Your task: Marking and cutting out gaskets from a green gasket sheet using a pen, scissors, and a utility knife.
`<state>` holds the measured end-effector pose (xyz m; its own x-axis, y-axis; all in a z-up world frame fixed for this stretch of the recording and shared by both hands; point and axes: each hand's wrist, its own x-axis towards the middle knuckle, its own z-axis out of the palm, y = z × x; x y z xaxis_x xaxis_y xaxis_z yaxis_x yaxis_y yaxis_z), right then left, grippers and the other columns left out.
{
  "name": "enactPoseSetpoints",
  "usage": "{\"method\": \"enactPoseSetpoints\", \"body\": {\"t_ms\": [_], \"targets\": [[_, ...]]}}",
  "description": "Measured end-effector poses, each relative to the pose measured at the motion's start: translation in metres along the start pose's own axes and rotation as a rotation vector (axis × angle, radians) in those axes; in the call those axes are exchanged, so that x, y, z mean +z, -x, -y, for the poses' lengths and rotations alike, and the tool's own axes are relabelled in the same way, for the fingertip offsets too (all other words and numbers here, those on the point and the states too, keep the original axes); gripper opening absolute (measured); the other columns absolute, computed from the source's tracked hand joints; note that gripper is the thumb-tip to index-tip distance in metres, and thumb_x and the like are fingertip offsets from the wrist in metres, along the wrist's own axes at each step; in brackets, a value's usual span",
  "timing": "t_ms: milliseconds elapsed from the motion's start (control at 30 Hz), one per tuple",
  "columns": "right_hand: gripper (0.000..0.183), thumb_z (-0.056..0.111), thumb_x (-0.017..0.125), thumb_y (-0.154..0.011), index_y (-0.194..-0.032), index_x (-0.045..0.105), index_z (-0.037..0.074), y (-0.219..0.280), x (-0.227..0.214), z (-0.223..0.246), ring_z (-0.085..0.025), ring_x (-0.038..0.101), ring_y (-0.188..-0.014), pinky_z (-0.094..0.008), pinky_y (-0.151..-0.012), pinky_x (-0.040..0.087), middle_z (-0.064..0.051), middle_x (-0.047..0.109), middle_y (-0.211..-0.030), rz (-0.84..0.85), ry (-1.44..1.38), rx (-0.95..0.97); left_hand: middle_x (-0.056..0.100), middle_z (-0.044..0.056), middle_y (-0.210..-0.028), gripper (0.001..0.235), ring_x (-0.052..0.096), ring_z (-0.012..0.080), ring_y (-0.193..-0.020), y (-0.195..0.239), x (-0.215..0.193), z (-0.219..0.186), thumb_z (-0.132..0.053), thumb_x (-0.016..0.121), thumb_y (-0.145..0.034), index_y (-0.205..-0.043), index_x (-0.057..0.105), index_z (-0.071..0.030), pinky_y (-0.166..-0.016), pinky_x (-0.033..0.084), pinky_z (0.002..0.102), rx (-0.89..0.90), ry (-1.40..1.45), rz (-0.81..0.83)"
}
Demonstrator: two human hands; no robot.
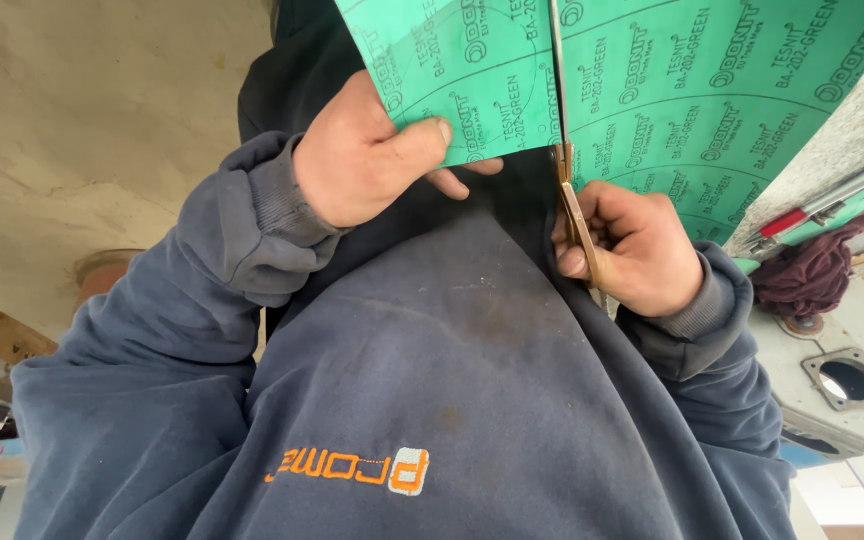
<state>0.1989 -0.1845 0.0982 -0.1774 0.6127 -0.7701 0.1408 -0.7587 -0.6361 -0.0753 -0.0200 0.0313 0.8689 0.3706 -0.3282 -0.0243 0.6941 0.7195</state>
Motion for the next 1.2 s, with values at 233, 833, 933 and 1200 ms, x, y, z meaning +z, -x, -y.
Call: {"method": "enactPoseSetpoints", "body": {"t_ms": [233,833,933,1200], "targets": [[0.035,0.029,0.080,-0.089,-0.103,0.064,0.001,-0.005,-0.006,0.007,-0.005,0.063,-0.075,-0.021,-0.066,0.052,-0.001,0.069,-0.084,0.059,-0.119,0.013,0.068,0.014,-0.130,0.035,0.074,0.0247,-0.114,0.001,0.001,-0.002,-0.009,0.043,-0.109,-0.141,0.053,-0.001,-0.084,0.069,0.036,-0.021,0.010,-0.013],[0.035,0.028,0.084,-0.091,-0.101,0.064,0.001,-0.004,-0.007,-0.006,-0.003,0.053,-0.071,-0.021,-0.062,0.042,0.001,0.063,-0.083,-0.017,-0.143,-0.019,0.072,0.014,-0.124,0.036,0.076,0.0243,-0.110,0.002,0.002,-0.009,-0.005,0.042,-0.106,-0.137,0.059,0.000,-0.081,0.069,0.035,-0.034,0.013,0.005],[0.037,0.031,0.083,-0.092,-0.102,0.063,0.002,-0.007,-0.009,0.001,-0.003,0.055,-0.073,-0.021,-0.063,0.045,0.001,0.065,-0.086,0.061,-0.190,-0.062,0.069,0.012,-0.128,0.038,0.075,0.0233,-0.111,0.004,0.003,-0.004,-0.006,0.043,-0.105,-0.140,0.055,-0.001,-0.081,0.068,0.035,-0.022,0.086,0.001],[0.052,0.046,0.084,-0.085,-0.101,0.066,0.001,0.014,-0.019,-0.042,-0.009,0.062,-0.065,-0.022,-0.057,0.048,-0.004,0.069,-0.079,0.043,-0.119,-0.248,0.069,0.009,-0.127,0.034,0.070,0.0206,-0.114,0.020,0.001,0.000,-0.016,0.050,-0.109,-0.140,0.056,-0.003,-0.091,0.061,0.035,0.018,-0.001,0.031]]}}
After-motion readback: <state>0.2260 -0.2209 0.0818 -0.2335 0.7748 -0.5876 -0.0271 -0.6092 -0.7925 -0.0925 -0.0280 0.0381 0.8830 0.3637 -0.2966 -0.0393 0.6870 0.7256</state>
